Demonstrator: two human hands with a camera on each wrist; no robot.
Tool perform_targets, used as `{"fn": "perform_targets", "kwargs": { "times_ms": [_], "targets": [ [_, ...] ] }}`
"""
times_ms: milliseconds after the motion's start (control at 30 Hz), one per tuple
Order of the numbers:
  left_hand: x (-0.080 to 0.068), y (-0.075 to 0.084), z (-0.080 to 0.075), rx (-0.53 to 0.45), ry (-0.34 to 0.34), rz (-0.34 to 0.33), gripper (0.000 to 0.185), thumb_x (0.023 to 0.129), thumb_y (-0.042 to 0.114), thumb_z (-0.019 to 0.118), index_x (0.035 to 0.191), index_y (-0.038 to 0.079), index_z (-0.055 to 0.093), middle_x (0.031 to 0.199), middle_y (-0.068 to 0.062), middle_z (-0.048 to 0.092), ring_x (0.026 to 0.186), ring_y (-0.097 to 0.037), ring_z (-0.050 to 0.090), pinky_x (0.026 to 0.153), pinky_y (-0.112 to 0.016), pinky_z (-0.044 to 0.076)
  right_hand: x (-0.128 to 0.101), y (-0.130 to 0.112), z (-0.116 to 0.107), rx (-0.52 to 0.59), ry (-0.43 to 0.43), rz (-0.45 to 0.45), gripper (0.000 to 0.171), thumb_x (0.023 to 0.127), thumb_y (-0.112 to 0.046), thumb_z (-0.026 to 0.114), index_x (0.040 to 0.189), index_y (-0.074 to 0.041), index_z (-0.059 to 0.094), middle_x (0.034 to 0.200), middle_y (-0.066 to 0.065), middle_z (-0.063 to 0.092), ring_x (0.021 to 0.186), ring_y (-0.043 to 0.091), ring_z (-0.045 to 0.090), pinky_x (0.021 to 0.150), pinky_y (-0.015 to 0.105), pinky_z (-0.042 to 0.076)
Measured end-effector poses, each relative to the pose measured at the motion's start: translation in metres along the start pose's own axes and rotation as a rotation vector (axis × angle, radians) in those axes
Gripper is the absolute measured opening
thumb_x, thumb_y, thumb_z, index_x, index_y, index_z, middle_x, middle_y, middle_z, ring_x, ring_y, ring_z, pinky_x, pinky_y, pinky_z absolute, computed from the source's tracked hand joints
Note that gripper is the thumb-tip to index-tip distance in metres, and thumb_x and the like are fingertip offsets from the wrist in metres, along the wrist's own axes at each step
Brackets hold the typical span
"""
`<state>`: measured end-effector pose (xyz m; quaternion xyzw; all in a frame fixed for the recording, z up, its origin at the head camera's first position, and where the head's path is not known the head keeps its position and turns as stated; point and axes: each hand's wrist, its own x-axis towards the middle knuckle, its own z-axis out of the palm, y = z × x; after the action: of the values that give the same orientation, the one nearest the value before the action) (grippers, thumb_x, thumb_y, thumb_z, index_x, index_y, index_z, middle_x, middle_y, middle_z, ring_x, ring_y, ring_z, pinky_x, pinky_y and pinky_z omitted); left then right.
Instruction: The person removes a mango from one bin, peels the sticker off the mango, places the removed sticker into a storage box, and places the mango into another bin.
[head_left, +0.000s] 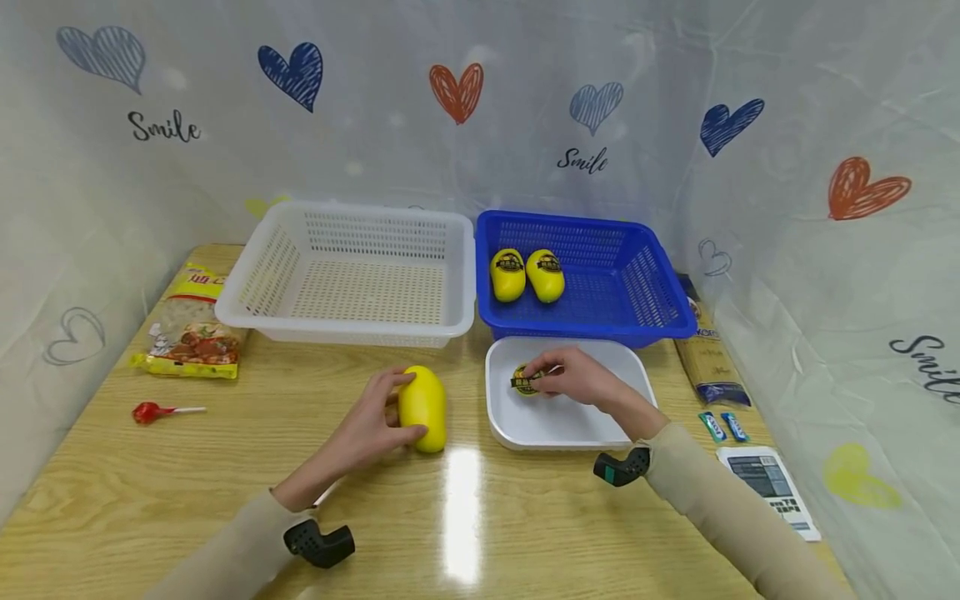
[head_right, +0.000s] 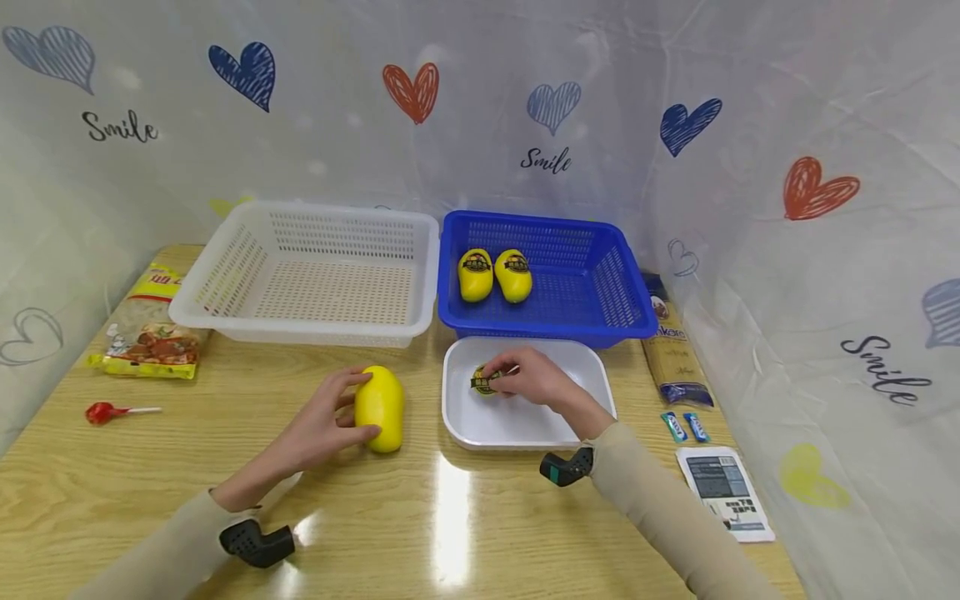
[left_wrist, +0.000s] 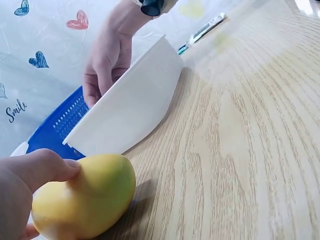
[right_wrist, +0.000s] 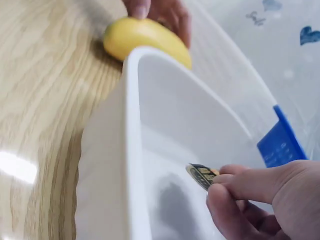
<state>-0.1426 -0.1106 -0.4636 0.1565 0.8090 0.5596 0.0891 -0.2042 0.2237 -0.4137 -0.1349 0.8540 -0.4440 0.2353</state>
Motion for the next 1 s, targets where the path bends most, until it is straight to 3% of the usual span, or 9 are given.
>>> {"fn": "perform_targets", "kwargs": {
  "times_ms": [167, 333, 667, 1000],
  "targets": [
    [0.000, 0.001, -0.001, -0.018, -0.011, 0.003, 0.077, 0.080, 0.004, 0.080, 0.142, -0.002, 0.035, 0.147, -0.024, 0.024, 0.127, -0.048, 0.043, 0.091, -0.041, 0.053, 0.007, 0.013, -0.003, -0.058, -0.056, -0.011, 0.018, 0.091, -0.007, 0.067, 0.107, -0.001, 0.072, 0.104, 0.010, 0.070, 0.085, 0.016, 0.063, 0.076, 0.031, 0.055],
    [0.001, 0.001, -0.001, -0.026, -0.015, 0.004, 0.077, 0.080, 0.004, 0.079, 0.143, -0.002, 0.034, 0.148, -0.023, 0.024, 0.127, -0.048, 0.044, 0.092, -0.043, 0.053, 0.013, 0.018, 0.000, -0.098, -0.047, -0.038, 0.018, 0.090, -0.009, 0.069, 0.106, -0.003, 0.072, 0.099, 0.007, 0.071, 0.084, 0.013, 0.059, 0.075, 0.029, 0.049],
    [0.001, 0.000, -0.001, -0.039, -0.026, 0.013, 0.077, 0.080, 0.002, 0.079, 0.142, -0.003, 0.035, 0.149, -0.022, 0.023, 0.128, -0.048, 0.043, 0.092, -0.042, 0.053, 0.018, 0.020, 0.004, -0.004, -0.069, 0.001, 0.022, 0.091, -0.008, 0.068, 0.111, 0.001, 0.069, 0.105, 0.010, 0.070, 0.087, 0.015, 0.064, 0.077, 0.029, 0.055],
    [0.002, 0.001, -0.003, 0.008, -0.039, 0.006, 0.075, 0.081, 0.004, 0.079, 0.142, -0.003, 0.035, 0.150, -0.023, 0.022, 0.128, -0.049, 0.042, 0.093, -0.044, 0.052, 0.033, 0.019, 0.010, -0.047, -0.056, 0.029, 0.018, 0.088, -0.010, 0.072, 0.104, -0.002, 0.072, 0.092, 0.004, 0.069, 0.076, 0.012, 0.059, 0.069, 0.027, 0.053]
  ]
}}
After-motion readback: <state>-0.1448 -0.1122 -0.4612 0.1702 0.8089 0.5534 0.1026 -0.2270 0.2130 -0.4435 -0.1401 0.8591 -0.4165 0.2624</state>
